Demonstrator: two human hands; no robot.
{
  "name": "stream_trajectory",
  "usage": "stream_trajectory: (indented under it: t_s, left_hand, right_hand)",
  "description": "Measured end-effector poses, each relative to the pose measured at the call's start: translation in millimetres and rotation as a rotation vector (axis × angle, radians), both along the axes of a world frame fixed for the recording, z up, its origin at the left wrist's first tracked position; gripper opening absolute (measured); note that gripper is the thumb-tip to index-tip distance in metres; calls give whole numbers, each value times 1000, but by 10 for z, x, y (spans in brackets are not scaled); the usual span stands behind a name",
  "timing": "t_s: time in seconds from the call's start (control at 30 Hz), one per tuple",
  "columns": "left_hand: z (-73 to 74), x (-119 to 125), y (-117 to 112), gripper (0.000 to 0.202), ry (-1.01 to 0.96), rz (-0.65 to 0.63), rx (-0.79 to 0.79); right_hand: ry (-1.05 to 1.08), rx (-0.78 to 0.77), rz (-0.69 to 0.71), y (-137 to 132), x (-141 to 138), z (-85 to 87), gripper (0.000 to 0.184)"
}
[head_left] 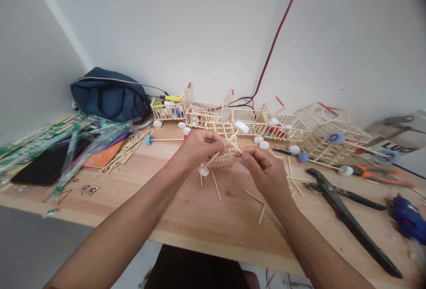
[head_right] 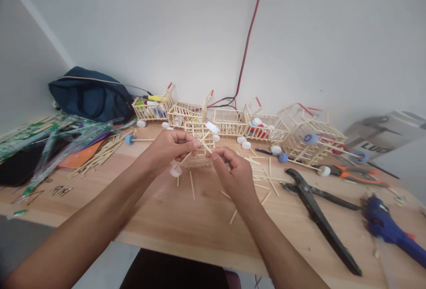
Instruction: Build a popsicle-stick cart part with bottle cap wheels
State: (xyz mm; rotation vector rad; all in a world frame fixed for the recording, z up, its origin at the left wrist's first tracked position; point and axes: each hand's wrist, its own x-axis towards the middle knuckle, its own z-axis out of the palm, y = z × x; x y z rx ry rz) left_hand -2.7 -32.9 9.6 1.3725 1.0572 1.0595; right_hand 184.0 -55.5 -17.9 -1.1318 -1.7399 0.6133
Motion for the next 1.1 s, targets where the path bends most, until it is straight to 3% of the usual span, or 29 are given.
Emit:
stream_trajectory:
  t_s: [1.1]
  left_hand:
    - [13,11,-9,26,12,-14,-23]
  right_hand:
    - [-4,-18,3,-24,1,12,20]
